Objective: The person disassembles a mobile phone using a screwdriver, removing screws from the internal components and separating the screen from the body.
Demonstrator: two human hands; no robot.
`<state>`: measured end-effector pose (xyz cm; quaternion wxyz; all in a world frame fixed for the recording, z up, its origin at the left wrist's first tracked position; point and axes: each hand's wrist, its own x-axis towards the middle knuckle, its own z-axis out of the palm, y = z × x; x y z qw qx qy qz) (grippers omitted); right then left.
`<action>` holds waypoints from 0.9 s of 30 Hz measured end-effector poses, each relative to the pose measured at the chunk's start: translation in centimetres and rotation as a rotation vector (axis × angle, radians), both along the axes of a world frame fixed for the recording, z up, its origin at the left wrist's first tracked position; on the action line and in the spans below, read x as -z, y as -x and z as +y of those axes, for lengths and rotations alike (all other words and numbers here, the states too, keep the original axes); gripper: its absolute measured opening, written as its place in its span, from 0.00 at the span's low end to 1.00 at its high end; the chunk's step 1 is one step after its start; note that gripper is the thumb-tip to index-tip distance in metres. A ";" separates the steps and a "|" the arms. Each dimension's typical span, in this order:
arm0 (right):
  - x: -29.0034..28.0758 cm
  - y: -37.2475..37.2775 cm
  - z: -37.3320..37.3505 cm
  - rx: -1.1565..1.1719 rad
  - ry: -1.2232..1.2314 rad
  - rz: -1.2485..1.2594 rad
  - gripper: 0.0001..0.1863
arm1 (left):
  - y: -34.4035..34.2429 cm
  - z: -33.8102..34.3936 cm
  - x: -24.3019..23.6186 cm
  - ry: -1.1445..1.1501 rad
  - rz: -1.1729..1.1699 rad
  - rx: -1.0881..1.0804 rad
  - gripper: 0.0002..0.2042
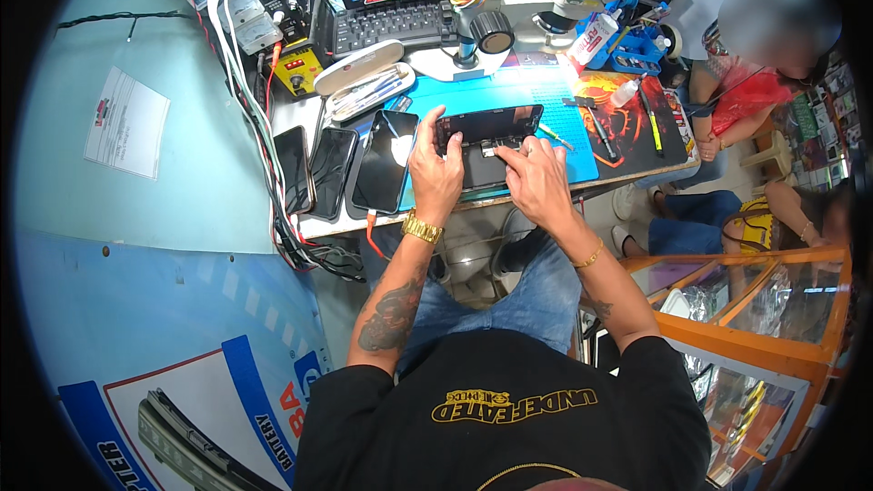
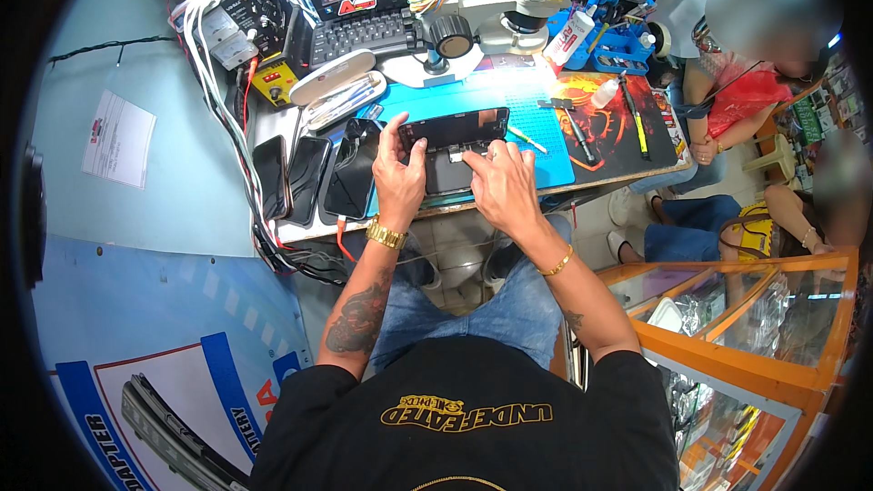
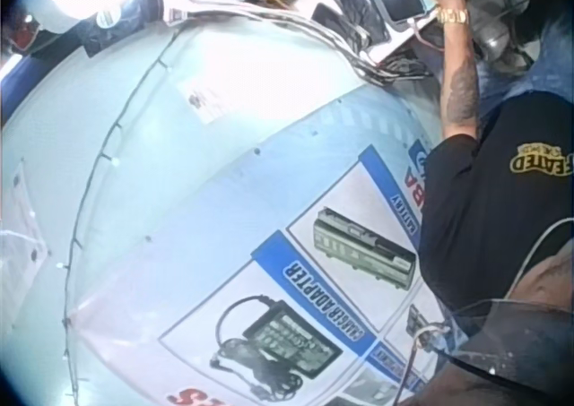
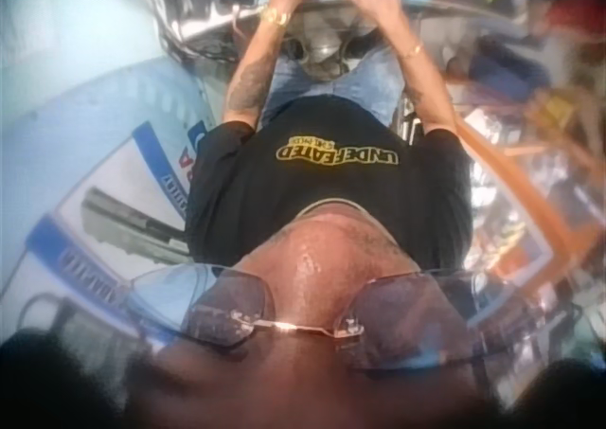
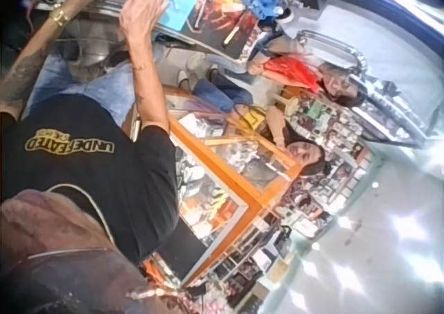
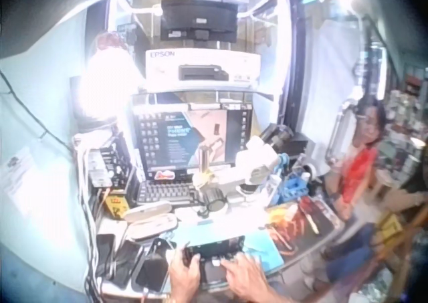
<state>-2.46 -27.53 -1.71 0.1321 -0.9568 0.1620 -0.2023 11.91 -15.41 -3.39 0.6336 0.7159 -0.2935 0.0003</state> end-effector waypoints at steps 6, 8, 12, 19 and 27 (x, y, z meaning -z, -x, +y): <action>-1.2 -0.3 1.1 -0.049 0.065 -0.052 0.19 | 0.2 0.0 -0.8 -0.029 0.049 0.007 0.22; -0.7 -0.4 1.2 -0.055 0.080 -0.017 0.19 | 0.5 0.2 -0.7 -0.008 0.046 0.007 0.22; -0.8 -0.5 1.2 -0.064 0.087 0.021 0.19 | 0.1 0.0 -0.1 0.003 -0.027 -0.019 0.23; -1.1 -0.5 1.1 -0.076 -0.015 0.001 0.19 | 0.4 0.0 -0.4 -0.006 0.089 -0.001 0.23; -0.6 0.5 0.3 0.011 0.033 -0.074 0.16 | 0.3 -0.2 0.2 0.019 0.097 0.011 0.20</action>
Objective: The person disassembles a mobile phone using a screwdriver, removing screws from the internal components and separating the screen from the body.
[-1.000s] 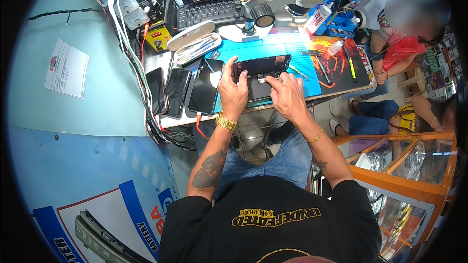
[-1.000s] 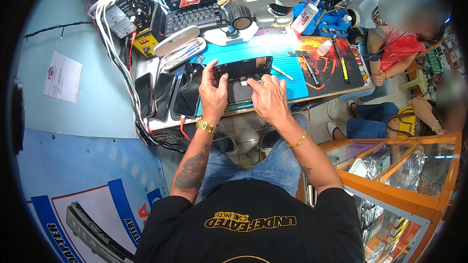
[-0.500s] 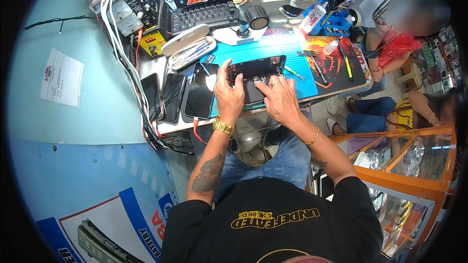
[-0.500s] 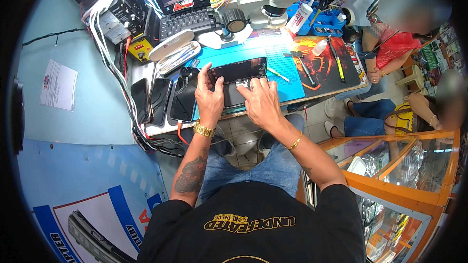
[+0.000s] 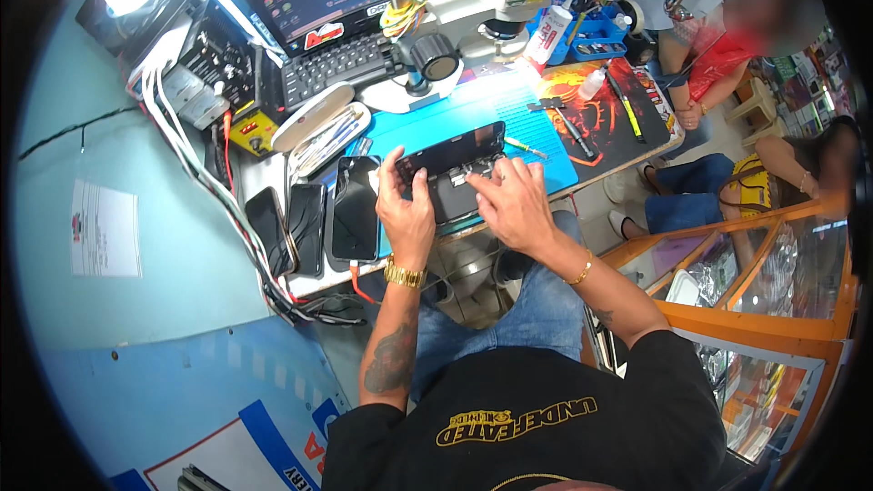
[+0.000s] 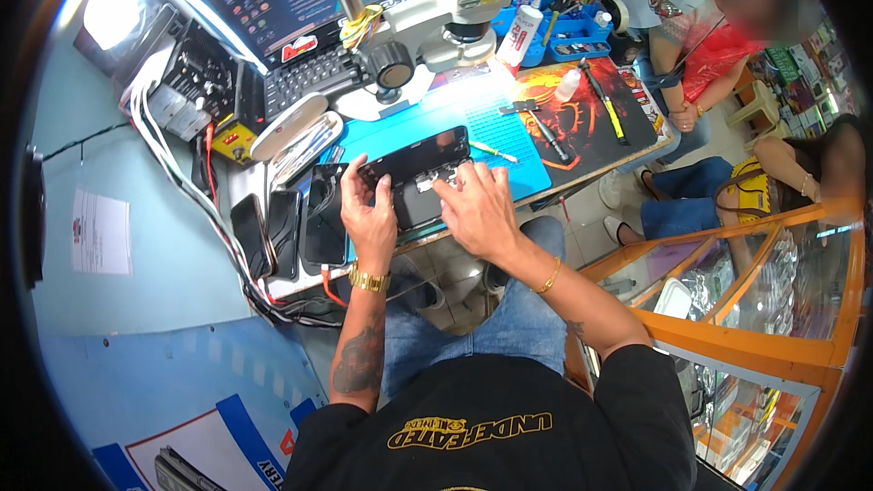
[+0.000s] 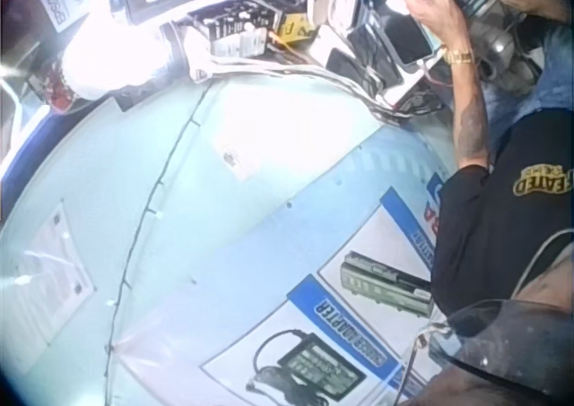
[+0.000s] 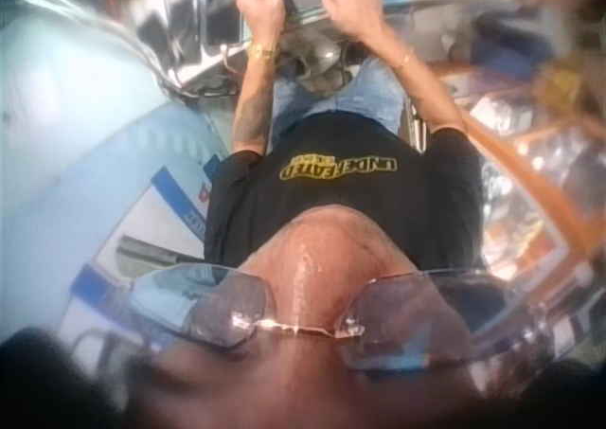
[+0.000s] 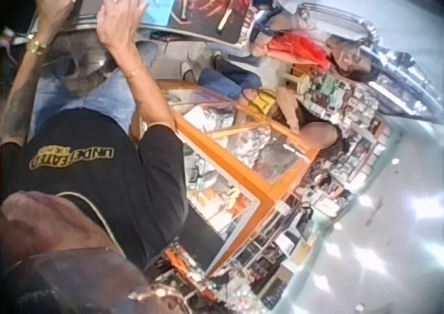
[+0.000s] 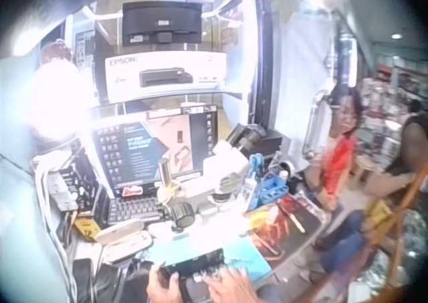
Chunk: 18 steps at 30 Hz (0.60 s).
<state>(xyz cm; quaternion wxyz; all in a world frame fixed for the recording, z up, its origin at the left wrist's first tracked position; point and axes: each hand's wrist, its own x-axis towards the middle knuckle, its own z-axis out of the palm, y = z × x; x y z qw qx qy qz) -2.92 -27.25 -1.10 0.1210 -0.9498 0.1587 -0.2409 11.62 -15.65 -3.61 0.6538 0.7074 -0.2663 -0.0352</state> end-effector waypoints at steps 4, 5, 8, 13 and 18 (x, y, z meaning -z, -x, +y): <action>0.4 -0.3 0.1 0.004 -0.014 0.019 0.17 | 0.0 0.3 -0.2 -0.010 0.050 0.008 0.21; 0.4 -0.2 0.1 0.023 -0.071 0.020 0.17 | 0.2 0.2 -0.6 -0.026 0.036 0.028 0.22; 0.2 -0.4 0.3 0.048 -0.102 0.006 0.18 | 0.2 0.3 -0.6 -0.008 0.027 0.016 0.23; 0.3 0.1 0.2 0.023 -0.075 0.042 0.20 | 0.2 0.1 -0.5 -0.050 0.026 0.004 0.24; -0.1 0.1 0.7 0.006 -0.049 0.096 0.23 | 0.2 0.1 -0.2 -0.017 0.025 -0.004 0.26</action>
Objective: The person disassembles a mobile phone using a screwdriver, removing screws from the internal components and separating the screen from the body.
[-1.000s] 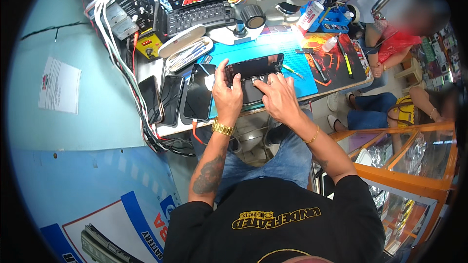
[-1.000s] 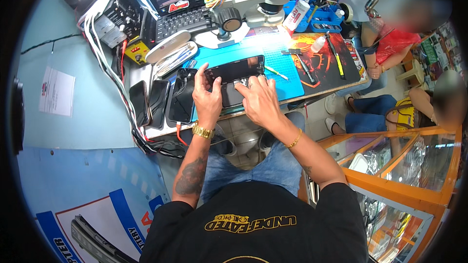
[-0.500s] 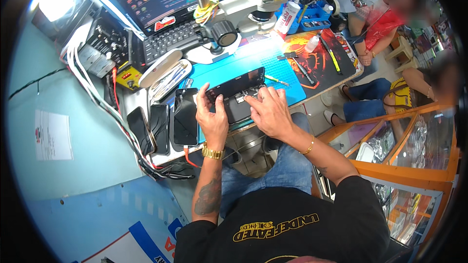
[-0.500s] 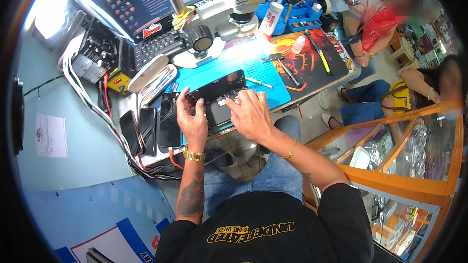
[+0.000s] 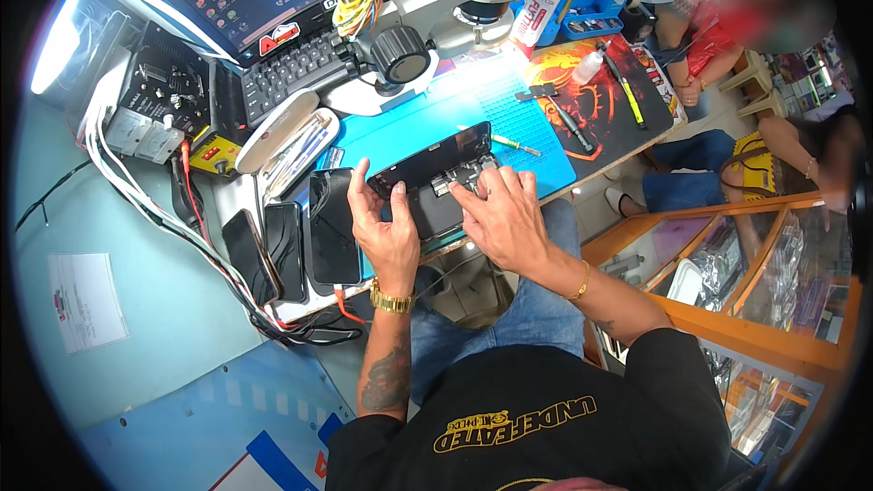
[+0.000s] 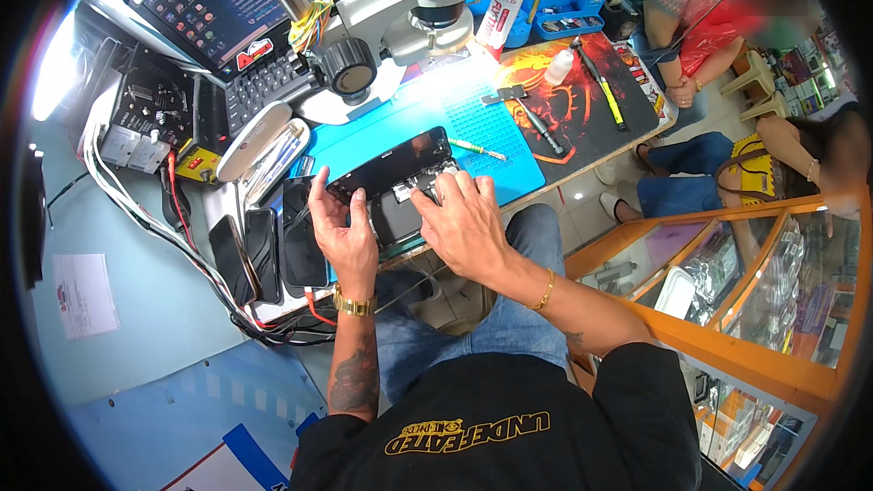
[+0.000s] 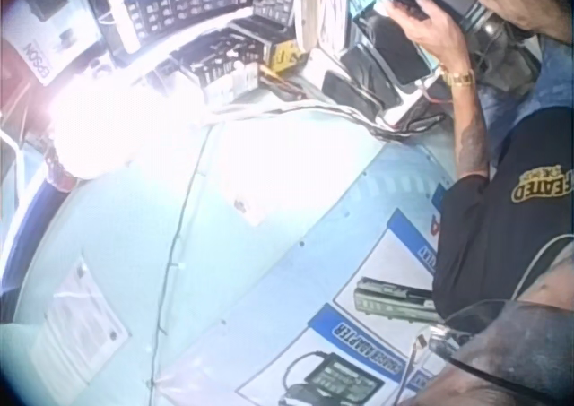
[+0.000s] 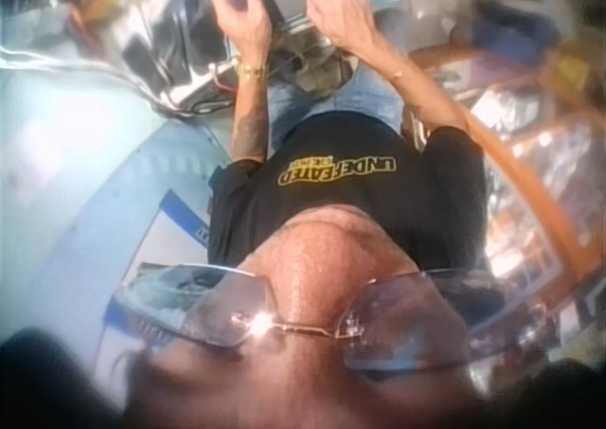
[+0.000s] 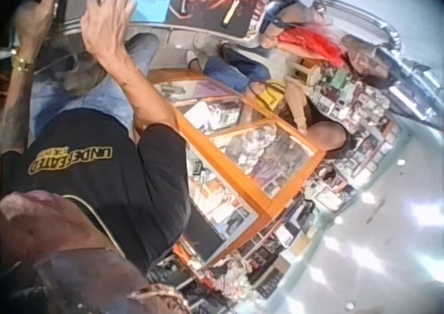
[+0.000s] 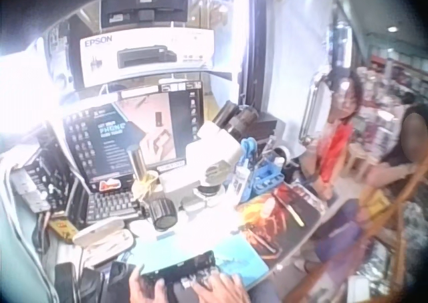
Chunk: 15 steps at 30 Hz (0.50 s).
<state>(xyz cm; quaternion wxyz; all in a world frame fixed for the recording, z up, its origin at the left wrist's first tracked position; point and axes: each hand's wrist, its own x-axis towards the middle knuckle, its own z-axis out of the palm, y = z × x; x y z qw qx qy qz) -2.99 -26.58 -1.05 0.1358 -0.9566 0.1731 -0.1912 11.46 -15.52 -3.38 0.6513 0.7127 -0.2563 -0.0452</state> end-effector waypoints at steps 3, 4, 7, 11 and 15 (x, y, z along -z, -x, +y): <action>0.7 0.0 0.2 0.015 0.015 -0.081 0.25 | 0.0 0.2 0.1 0.005 0.011 0.006 0.26; 0.5 0.1 0.2 0.010 0.010 -0.076 0.25 | 0.1 0.2 -0.1 0.001 0.016 0.000 0.26; -0.2 0.1 0.2 0.000 -0.004 -0.045 0.25 | 0.2 0.3 -0.3 -0.031 0.045 0.023 0.26; -0.1 0.3 0.3 0.017 -0.033 -0.081 0.22 | 0.2 0.4 -0.1 -0.022 0.025 0.023 0.26; 0.2 1.7 -1.6 0.153 -0.003 -0.259 0.16 | 0.0 0.1 -0.1 -0.008 -0.007 0.022 0.26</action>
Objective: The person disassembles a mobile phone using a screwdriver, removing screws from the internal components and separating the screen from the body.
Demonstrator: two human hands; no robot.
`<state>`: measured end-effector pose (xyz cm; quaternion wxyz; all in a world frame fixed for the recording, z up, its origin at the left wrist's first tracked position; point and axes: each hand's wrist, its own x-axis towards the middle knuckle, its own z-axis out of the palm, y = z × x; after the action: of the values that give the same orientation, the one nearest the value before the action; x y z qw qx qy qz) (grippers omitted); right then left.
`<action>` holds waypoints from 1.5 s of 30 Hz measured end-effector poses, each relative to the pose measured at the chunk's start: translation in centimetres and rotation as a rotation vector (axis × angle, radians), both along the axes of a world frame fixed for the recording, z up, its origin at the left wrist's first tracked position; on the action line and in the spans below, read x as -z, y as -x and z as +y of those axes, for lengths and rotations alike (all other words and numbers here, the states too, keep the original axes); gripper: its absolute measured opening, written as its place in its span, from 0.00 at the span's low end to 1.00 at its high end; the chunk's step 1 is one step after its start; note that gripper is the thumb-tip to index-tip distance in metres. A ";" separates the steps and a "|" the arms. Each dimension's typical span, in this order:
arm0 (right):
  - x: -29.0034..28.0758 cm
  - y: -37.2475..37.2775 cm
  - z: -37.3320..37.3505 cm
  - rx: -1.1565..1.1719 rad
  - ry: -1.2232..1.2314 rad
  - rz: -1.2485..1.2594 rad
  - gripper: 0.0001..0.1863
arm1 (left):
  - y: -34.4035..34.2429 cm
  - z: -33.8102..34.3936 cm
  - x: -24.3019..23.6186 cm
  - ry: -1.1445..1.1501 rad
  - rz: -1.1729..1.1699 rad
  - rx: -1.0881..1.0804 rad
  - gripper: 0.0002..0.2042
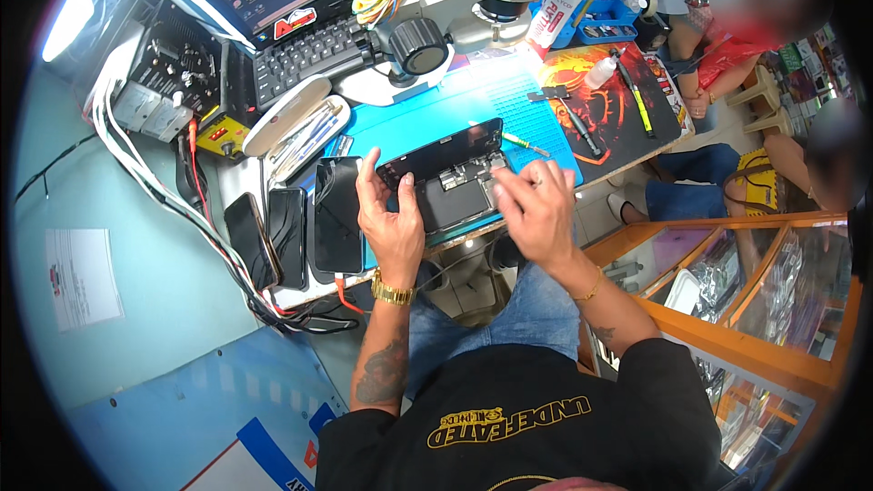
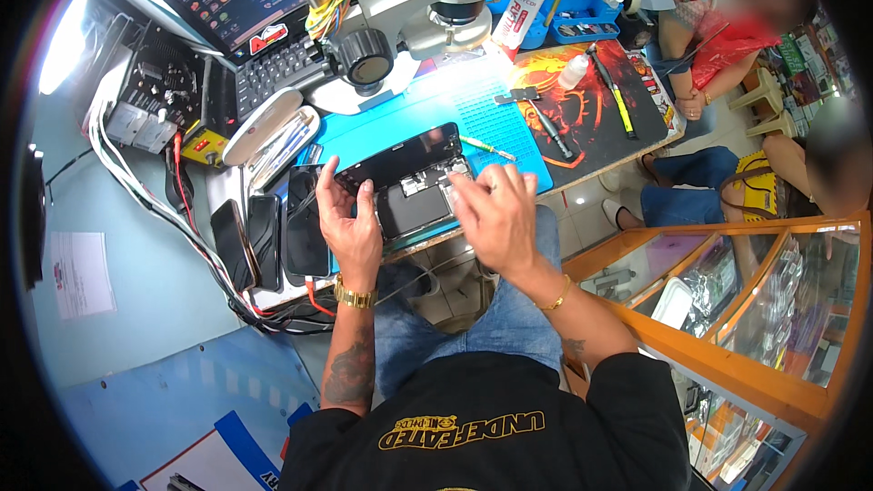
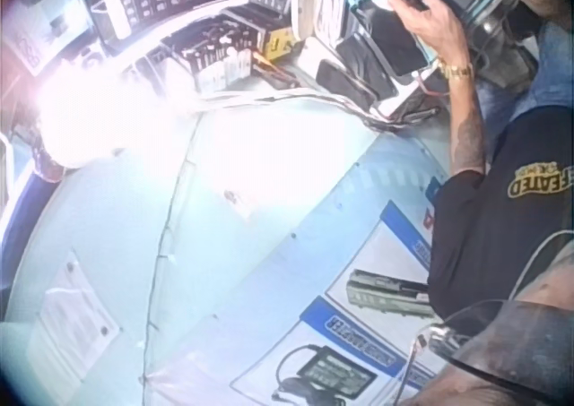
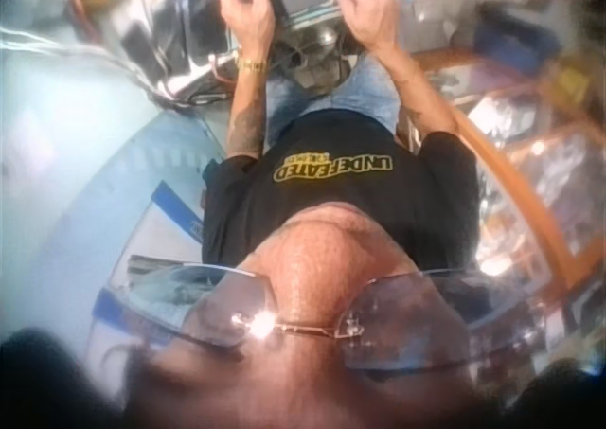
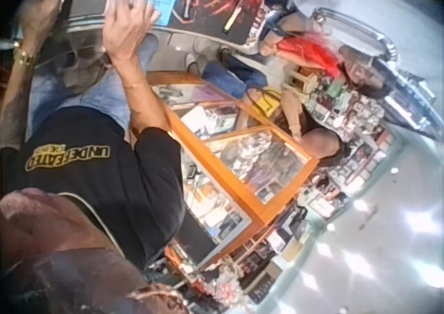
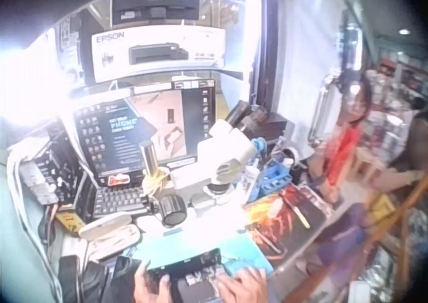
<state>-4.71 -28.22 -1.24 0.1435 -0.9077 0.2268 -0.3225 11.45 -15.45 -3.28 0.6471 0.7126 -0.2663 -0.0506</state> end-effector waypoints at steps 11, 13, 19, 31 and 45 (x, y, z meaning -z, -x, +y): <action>-0.1 -0.4 -0.9 -0.119 0.069 0.157 0.15 | -0.9 0.3 0.2 0.022 0.092 0.022 0.19; 0.4 -0.3 -0.7 -0.109 0.074 0.158 0.15 | -0.9 0.5 0.0 0.080 0.130 0.082 0.16; 1.0 -0.2 -0.6 -0.126 0.067 0.118 0.17 | -1.3 0.6 0.0 0.154 0.195 0.103 0.09; 1.5 -0.3 -0.2 -0.064 0.030 0.089 0.19 | -1.2 0.7 0.4 0.154 0.169 0.104 0.07; 0.9 -0.9 -0.7 -0.066 0.039 0.074 0.15 | -1.5 0.2 0.7 0.169 0.077 0.037 0.13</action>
<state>-3.78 -28.88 -2.11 0.1279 -0.9286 0.1955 -0.2883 12.94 -15.25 -3.93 0.7136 0.6480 -0.2576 -0.0674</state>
